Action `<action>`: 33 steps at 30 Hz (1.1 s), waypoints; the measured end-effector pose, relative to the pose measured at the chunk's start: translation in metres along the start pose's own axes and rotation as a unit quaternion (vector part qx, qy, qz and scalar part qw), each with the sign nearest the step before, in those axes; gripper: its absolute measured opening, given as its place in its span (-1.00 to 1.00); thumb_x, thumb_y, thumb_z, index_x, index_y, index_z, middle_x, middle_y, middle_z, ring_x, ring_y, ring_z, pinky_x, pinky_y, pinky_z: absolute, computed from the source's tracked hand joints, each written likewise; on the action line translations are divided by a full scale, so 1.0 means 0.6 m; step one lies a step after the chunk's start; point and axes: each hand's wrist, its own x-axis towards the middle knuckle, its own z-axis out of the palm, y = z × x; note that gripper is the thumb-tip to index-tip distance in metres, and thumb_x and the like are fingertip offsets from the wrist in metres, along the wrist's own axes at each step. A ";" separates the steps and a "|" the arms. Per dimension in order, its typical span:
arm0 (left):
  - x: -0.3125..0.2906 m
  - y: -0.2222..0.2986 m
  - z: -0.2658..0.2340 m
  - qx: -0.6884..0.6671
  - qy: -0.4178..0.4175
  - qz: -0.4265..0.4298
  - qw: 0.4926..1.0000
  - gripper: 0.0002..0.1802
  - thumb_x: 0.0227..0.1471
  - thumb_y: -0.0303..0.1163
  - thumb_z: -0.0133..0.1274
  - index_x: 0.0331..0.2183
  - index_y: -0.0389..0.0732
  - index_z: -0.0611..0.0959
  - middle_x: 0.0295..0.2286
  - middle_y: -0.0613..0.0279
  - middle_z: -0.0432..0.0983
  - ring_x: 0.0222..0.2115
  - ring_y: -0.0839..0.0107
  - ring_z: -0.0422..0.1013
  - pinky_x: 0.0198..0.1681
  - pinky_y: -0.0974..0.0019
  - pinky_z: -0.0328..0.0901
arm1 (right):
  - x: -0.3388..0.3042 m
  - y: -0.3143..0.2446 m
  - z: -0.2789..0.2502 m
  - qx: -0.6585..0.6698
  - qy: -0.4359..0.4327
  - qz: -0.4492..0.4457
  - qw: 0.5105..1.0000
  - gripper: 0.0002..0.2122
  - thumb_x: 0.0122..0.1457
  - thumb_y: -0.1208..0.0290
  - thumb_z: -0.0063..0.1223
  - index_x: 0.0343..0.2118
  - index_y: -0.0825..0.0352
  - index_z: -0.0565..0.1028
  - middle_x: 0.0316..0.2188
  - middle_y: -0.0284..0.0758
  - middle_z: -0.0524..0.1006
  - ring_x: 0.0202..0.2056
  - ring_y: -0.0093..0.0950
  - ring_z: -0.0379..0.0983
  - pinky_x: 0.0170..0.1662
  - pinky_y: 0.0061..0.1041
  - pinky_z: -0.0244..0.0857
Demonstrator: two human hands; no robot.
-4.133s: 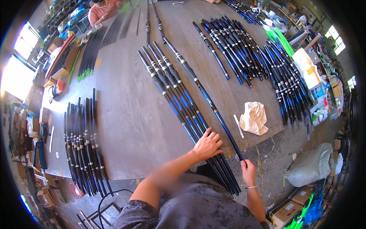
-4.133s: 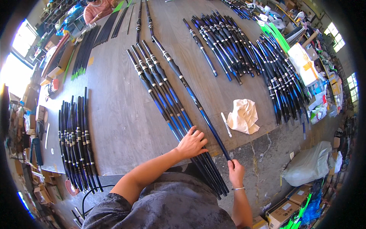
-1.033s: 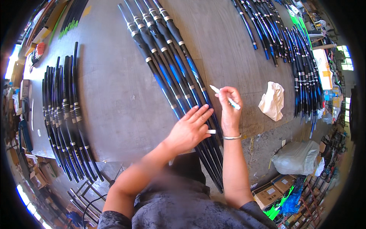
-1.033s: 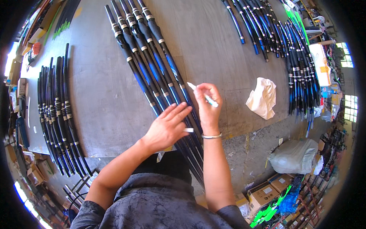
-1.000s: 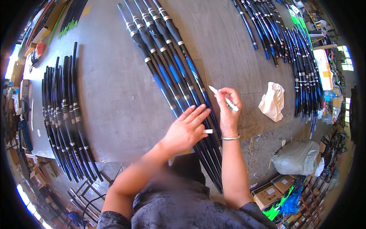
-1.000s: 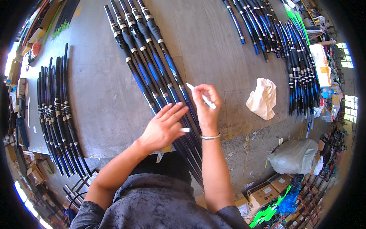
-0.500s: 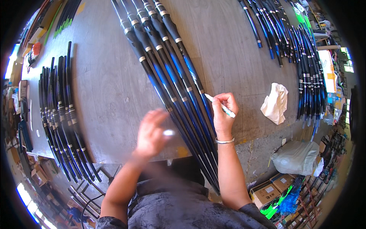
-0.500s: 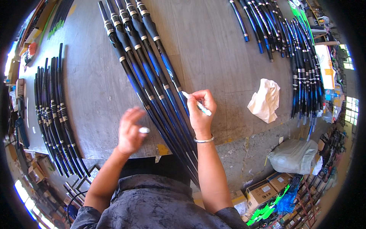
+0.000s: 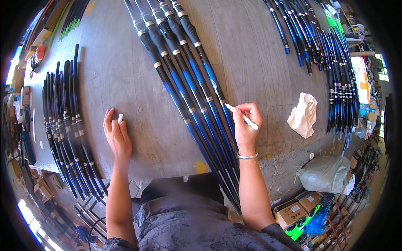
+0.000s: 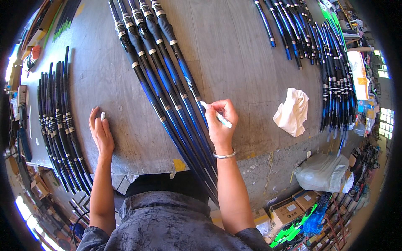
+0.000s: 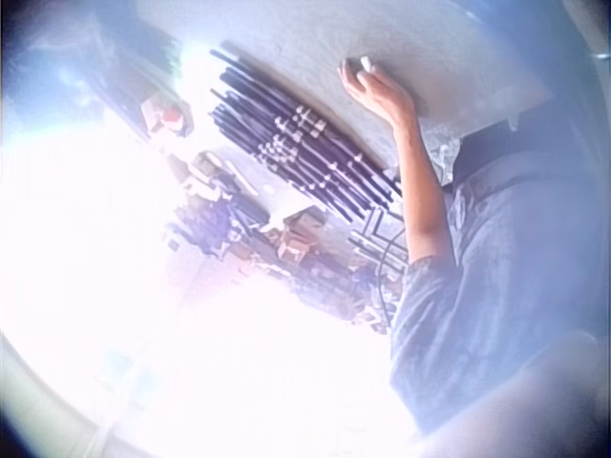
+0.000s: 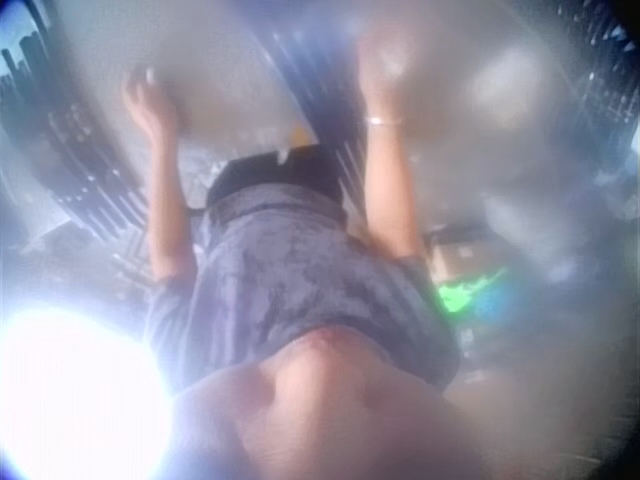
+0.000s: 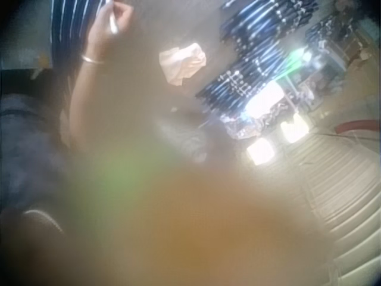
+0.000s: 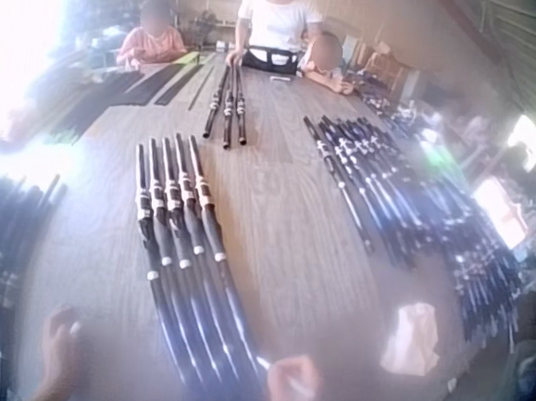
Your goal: The person marks sections of fishing rods with a white marker and wipes the surface with a cloth. They handle individual rods from a large pile on a work table, returning each one to the stack after processing it.
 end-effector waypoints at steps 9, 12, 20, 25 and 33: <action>0.002 0.001 -0.001 -0.007 0.000 0.003 1.000 -0.74 0.23 -0.38 -0.18 -0.37 -0.41 0.45 0.06 -0.13 0.29 0.13 -0.08 0.18 0.19 0.01 0.06 | -0.001 0.003 -0.002 -0.004 -0.008 0.004 1.000 -0.90 0.13 0.58 0.11 -0.42 0.34 0.40 -0.49 -0.46 0.44 -0.43 -0.72 0.32 -0.32 -0.69 0.24; 0.001 0.002 -0.001 -0.007 0.003 0.003 1.000 -0.77 0.21 -0.41 -0.16 -0.38 -0.40 0.45 0.06 -0.11 0.30 0.12 -0.07 0.18 0.18 0.00 0.07 | -0.001 0.001 0.000 -0.003 -0.006 0.005 1.000 -0.90 0.13 0.58 0.11 -0.42 0.34 0.40 -0.49 -0.46 0.44 -0.43 -0.72 0.32 -0.32 -0.69 0.24; 0.002 0.001 -0.001 -0.003 0.001 0.000 1.000 -0.77 0.20 -0.42 -0.16 -0.38 -0.41 0.44 0.06 -0.11 0.30 0.13 -0.06 0.18 0.19 0.02 0.06 | -0.002 -0.014 -0.007 0.059 0.029 0.051 0.997 -0.90 0.13 0.60 0.10 -0.40 0.31 0.40 -0.46 -0.45 0.45 -0.43 -0.72 0.31 -0.32 -0.70 0.23; -0.001 -0.002 -0.001 -0.008 0.002 -0.008 1.000 -0.79 0.19 -0.44 -0.15 -0.39 -0.41 0.45 0.06 -0.09 0.30 0.13 -0.06 0.18 0.19 0.02 0.07 | 0.001 -0.046 0.000 0.054 0.064 0.010 0.996 -0.86 0.09 0.59 0.20 -0.33 0.34 0.44 -0.40 -0.46 0.44 -0.39 -0.72 0.34 -0.31 -0.73 0.26; 0.002 -0.004 -0.001 0.000 0.001 0.000 1.000 -0.86 0.14 -0.45 -0.08 -0.37 -0.33 0.47 0.05 -0.01 0.31 0.13 -0.03 0.17 0.15 -0.01 0.07 | -0.027 -0.049 0.049 -0.018 0.040 -0.001 0.999 -0.87 0.10 0.59 0.14 -0.29 0.38 0.45 -0.48 -0.46 0.46 -0.48 -0.75 0.33 -0.42 -0.76 0.22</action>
